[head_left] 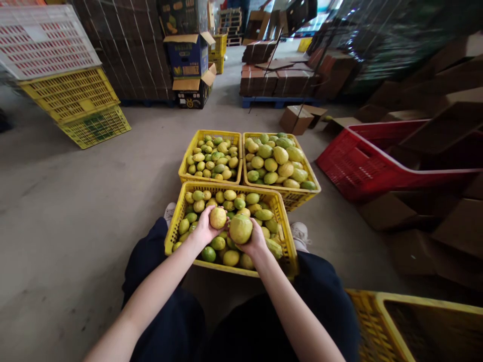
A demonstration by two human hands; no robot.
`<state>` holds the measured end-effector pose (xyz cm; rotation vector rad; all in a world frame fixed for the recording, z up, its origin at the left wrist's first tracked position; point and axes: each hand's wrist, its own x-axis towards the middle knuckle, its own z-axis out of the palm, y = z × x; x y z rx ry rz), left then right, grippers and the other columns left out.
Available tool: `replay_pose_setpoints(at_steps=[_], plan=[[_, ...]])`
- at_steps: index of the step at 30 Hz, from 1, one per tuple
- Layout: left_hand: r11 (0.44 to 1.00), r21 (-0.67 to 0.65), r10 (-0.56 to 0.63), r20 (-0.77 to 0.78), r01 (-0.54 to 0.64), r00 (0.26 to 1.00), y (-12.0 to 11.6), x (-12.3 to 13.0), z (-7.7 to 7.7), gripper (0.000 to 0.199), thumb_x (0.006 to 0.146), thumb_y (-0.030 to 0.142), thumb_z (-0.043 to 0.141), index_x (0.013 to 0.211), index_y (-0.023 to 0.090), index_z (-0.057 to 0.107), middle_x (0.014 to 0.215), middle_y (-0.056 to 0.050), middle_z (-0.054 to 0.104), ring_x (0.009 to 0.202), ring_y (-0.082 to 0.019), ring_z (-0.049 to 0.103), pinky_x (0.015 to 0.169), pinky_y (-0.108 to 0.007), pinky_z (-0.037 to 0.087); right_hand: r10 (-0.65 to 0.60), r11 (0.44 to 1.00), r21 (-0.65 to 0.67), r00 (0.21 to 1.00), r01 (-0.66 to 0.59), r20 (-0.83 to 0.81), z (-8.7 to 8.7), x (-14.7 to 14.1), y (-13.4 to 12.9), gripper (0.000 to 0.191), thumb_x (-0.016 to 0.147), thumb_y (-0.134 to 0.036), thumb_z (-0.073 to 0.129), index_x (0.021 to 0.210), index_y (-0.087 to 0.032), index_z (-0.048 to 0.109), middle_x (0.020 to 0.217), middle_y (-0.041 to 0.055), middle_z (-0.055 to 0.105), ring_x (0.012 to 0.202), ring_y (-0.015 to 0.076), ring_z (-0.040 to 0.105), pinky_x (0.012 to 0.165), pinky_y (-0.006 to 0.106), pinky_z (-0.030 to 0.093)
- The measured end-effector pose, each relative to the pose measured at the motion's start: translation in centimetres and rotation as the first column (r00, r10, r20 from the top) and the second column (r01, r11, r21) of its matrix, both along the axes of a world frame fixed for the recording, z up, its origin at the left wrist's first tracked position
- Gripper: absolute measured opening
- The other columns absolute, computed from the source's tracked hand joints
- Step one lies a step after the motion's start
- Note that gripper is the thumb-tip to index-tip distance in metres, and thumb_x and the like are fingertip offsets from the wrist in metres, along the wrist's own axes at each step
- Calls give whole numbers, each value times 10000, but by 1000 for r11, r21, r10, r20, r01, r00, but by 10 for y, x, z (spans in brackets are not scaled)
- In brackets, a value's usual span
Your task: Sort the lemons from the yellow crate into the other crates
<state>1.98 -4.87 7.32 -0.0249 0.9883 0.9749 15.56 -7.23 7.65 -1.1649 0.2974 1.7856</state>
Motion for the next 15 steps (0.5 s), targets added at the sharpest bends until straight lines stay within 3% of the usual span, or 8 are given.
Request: replay_pose_setpoints(at_steps=[3,5,6,8,10,13,15], plan=[[994,90,-43,-171,59,984,-6,4,-9,221,936,356,482,1007,178,594,863,-43,653,738,-155,655,696,-265,574,-2,1000,-20,1000,1,-12,3,6,3,200,915,-350,467,836,-220,596,683,32,647,758,236,665,735,427,578],[947,141,-215,-385,288,897,-16,9,-17,213,933,356,490,1063,209,572,929,-31,650,808,-153,659,705,-250,570,-44,999,-24,999,44,9,5,16,8,201,916,-345,458,834,-225,597,689,31,644,753,237,656,741,433,578],[887,118,-340,-488,447,804,-23,12,-22,213,929,353,498,1083,221,565,944,-23,648,820,-154,657,698,-253,569,-75,997,-18,997,75,25,7,23,10,197,915,-339,453,839,-230,599,698,29,649,749,236,653,739,434,578],[715,18,-563,-578,699,591,-38,16,-30,209,886,347,575,1048,215,585,903,-8,647,787,-162,651,685,-284,575,-143,990,14,989,142,47,11,38,14,211,920,-337,433,865,-241,612,725,26,663,737,232,649,730,434,580],[534,-56,-705,-580,843,408,-56,17,-39,230,762,303,727,934,193,623,817,4,641,726,-173,640,675,-328,584,-211,977,50,976,208,58,15,53,16,252,930,-345,399,909,-252,632,745,25,674,718,228,648,713,432,586],[214,-197,-774,-631,957,43,-75,14,-52,301,594,260,850,801,187,644,773,8,622,673,-188,620,649,-383,593,-284,957,80,956,278,74,23,70,17,272,926,-341,385,939,-274,649,727,21,664,674,223,643,670,415,589],[70,-291,-745,-652,954,-144,-74,7,-54,313,565,285,872,766,187,653,778,-1,623,680,-206,628,620,-383,593,-291,955,83,954,285,77,26,76,16,267,923,-340,390,942,-277,650,731,24,663,662,218,646,633,392,584]])
